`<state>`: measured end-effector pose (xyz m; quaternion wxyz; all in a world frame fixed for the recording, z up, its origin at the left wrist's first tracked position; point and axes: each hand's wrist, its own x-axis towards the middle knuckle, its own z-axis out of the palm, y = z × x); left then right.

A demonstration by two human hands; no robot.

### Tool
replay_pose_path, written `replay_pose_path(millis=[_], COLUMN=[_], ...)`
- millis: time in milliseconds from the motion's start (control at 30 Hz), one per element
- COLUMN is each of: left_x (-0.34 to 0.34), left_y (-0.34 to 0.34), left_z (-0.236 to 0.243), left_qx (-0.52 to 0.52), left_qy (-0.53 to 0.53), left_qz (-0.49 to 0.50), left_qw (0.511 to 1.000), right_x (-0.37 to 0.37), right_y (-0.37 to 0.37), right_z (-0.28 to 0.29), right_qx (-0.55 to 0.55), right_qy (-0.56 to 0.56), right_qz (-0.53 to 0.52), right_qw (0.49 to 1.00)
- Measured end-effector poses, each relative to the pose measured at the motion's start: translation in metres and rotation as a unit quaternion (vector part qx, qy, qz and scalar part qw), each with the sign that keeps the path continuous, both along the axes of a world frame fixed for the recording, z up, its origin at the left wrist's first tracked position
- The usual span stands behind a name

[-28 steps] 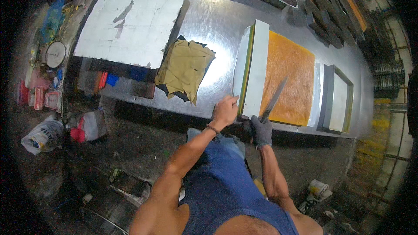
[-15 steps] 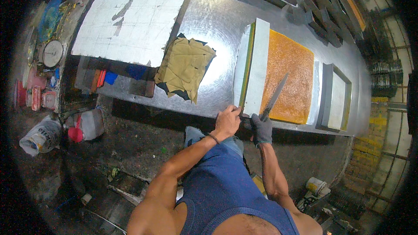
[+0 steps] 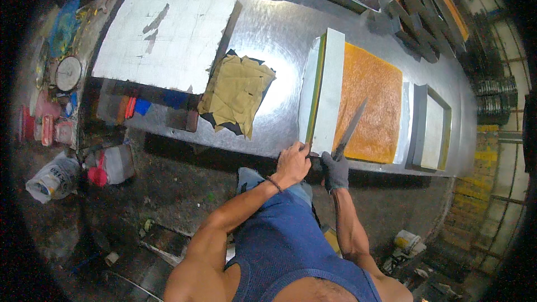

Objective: The person uses a knife to cut a large rectangular sheet of orange material on a metal table. They repeatedly score and slice the sheet into smaller rectangular pieces, working methodically across the surface.

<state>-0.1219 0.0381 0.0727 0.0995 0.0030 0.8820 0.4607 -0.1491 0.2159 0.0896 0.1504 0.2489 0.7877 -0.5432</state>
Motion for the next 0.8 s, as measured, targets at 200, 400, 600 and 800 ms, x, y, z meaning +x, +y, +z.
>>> replay_pose_path(millis=[200, 400, 600, 800], left_x=[-0.051, -0.148, -0.172, -0.173], left_y=[0.003, 0.034, 0.047, 0.05], left_z=[0.013, 0.018, 0.014, 0.006], left_qx=[0.01, 0.022, -0.04, -0.023], left_qy=[0.084, 0.129, 0.084, 0.104], left_qz=[0.116, 0.121, 0.119, 0.134], left_qw=[0.99, 0.984, 0.989, 0.985], right_x=[0.0, 0.0, 0.0, 0.0], right_y=[0.003, 0.007, 0.006, 0.007], right_z=[-0.002, -0.007, -0.006, -0.008], right_qx=[0.015, 0.041, -0.002, 0.01], right_qy=[-0.01, 0.009, -0.008, 0.012], right_qz=[0.003, 0.039, 0.016, 0.038], right_qw=[1.0, 0.998, 1.0, 0.999])
